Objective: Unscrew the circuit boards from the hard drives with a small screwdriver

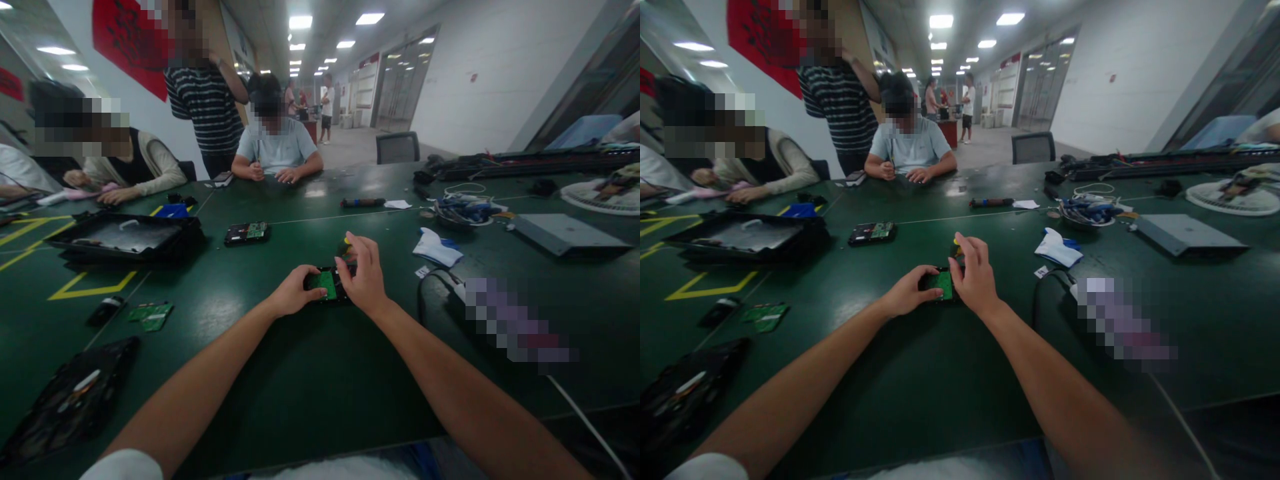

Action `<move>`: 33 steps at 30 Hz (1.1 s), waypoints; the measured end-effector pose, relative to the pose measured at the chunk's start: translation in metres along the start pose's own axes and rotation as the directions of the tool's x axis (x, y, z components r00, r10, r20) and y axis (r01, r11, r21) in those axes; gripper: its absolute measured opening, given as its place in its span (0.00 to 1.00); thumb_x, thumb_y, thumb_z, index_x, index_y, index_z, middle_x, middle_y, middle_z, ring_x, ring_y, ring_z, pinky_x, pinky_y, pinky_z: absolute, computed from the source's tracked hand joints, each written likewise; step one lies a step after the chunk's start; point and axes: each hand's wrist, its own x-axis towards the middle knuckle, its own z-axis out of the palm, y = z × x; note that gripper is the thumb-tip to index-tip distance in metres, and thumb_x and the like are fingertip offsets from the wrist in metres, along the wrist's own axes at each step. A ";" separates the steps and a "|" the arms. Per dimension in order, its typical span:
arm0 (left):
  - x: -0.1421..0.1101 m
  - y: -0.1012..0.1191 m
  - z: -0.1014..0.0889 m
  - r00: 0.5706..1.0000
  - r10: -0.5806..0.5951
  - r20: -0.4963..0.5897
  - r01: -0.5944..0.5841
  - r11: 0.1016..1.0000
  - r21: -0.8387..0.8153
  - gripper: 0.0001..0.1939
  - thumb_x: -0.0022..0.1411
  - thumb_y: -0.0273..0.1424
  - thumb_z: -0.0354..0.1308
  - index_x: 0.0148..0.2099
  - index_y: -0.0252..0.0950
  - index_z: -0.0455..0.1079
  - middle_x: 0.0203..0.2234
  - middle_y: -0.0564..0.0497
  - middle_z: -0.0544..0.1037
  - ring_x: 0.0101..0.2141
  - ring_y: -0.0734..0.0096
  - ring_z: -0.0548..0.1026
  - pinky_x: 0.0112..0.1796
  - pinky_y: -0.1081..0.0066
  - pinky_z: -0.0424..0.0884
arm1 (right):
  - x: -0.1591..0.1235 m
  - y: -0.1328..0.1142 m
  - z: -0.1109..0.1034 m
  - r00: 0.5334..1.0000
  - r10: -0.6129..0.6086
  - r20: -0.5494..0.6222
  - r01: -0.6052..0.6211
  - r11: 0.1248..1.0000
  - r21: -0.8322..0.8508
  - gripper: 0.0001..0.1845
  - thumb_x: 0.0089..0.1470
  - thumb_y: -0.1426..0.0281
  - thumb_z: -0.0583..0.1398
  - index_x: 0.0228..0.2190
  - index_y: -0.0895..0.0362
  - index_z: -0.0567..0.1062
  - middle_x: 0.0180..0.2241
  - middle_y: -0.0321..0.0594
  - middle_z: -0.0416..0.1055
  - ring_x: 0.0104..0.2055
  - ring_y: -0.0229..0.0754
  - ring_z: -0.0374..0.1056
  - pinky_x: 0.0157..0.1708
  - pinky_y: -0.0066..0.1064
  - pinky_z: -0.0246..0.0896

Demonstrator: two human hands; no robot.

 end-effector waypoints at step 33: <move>-0.001 0.006 -0.003 1.000 -0.017 0.011 0.017 1.000 0.018 0.27 0.59 0.41 0.67 0.57 0.37 0.69 0.54 0.42 0.75 0.52 0.55 0.73 0.55 0.54 0.69 | 0.003 0.001 0.000 1.000 -0.009 0.020 0.009 1.000 -0.004 0.33 0.66 0.70 0.56 0.68 0.49 0.55 0.54 0.51 0.64 0.53 0.51 0.67 0.46 0.48 0.77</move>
